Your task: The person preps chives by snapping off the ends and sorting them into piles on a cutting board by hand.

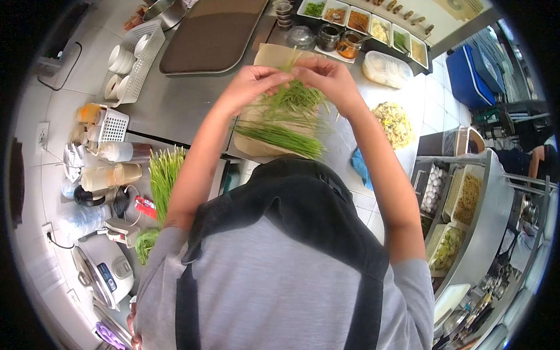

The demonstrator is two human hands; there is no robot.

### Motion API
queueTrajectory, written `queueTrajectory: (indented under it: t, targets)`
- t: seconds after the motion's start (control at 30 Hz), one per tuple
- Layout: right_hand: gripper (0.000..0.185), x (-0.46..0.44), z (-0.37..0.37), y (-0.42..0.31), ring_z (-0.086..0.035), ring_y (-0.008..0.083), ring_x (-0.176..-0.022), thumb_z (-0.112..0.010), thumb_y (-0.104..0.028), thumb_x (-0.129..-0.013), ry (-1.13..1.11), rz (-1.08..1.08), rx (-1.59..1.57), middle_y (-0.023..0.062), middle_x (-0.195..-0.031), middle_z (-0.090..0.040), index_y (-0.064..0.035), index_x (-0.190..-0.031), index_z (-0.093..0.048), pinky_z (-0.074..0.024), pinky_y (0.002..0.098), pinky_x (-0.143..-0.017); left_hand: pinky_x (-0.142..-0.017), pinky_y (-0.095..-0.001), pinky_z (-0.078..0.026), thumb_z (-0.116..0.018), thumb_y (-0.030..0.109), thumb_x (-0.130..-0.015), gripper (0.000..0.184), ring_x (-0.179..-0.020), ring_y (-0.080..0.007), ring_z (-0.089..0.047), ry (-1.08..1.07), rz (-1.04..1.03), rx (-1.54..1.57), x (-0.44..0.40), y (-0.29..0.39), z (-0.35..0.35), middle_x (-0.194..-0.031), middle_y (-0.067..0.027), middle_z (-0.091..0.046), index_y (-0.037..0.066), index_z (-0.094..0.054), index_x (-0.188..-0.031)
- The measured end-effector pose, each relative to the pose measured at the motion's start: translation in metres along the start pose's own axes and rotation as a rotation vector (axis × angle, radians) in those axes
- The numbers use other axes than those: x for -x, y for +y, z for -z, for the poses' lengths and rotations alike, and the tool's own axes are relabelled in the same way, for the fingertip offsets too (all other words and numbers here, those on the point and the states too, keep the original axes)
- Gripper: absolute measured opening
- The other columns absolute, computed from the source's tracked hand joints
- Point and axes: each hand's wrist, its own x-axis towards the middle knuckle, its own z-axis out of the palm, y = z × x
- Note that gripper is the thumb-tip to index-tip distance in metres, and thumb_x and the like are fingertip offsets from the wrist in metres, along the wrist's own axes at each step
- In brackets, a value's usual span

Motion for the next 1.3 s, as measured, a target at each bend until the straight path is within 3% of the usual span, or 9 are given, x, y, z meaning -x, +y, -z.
queueTrajectory:
  t: [0.1,0.7,0.9,1.07,1.13,1.3]
  targets:
    - [0.025,-0.003,-0.002,0.004,-0.053,0.0067,-0.07,-0.067,-0.02,-0.084,0.001,-0.001,0.032,0.0008,-0.082,-0.063,0.0009,-0.098,-0.067,-0.0435,0.0214,-0.066,-0.069,-0.0223,-0.045,-0.064,0.03,-0.086,0.03,-0.073,-0.0076,-0.056,-0.006,-0.006,-0.003,0.001,-0.002,0.003,-0.087,-0.0014,-0.067,0.004,-0.069,-0.101]
    - [0.022,-0.011,-0.017,0.014,-0.051,0.0059,-0.067,-0.067,-0.019,-0.083,-0.049,-0.013,0.01,0.0007,-0.078,-0.064,0.0001,-0.095,-0.068,-0.0418,0.0209,-0.062,-0.073,-0.0237,-0.047,-0.064,0.027,-0.086,0.028,-0.078,-0.0081,-0.058,0.039,0.058,0.039,0.012,-0.001,0.001,-0.088,-0.0036,-0.068,0.002,-0.069,-0.098]
    - [0.028,-0.009,-0.026,0.006,-0.053,0.007,-0.071,-0.063,-0.023,-0.086,-0.064,-0.055,-0.083,0.0004,-0.081,-0.063,0.0003,-0.101,-0.066,-0.0436,0.0205,-0.068,-0.071,-0.0238,-0.049,-0.065,0.026,-0.086,0.027,-0.075,-0.0082,-0.058,0.195,0.018,0.188,0.009,-0.006,0.006,-0.087,-0.0035,-0.067,0.003,-0.069,-0.098]
    - [0.032,0.001,-0.021,0.041,-0.054,0.0074,-0.074,-0.063,-0.027,-0.087,-0.279,-0.167,0.06,0.0008,-0.083,-0.063,-0.0001,-0.104,-0.066,-0.0444,0.022,-0.071,-0.07,-0.0253,-0.051,-0.066,0.026,-0.086,0.027,-0.075,-0.0093,-0.06,0.337,0.012,0.318,0.009,-0.008,0.012,-0.087,-0.0048,-0.068,0.003,-0.068,-0.099]
    - [0.033,0.007,-0.025,0.054,-0.054,0.0073,-0.075,-0.065,-0.028,-0.086,-0.257,-0.193,0.111,0.0007,-0.083,-0.063,-0.0003,-0.103,-0.067,-0.0441,0.0223,-0.071,-0.068,-0.0247,-0.051,-0.067,0.026,-0.085,0.027,-0.072,-0.0087,-0.06,0.354,0.011,0.333,0.01,-0.008,0.013,-0.085,-0.0044,-0.068,0.003,-0.069,-0.098]
    - [0.031,0.01,-0.031,0.051,-0.054,0.0092,-0.077,-0.065,-0.025,-0.085,-0.299,-0.139,-0.004,0.0016,-0.084,-0.062,0.001,-0.102,-0.066,-0.0441,0.0248,-0.072,-0.062,-0.0237,-0.049,-0.069,0.034,-0.083,0.031,-0.066,-0.0061,-0.058,0.408,-0.013,0.106,0.013,-0.012,0.003,-0.075,-0.0008,-0.067,0.004,-0.07,-0.092]
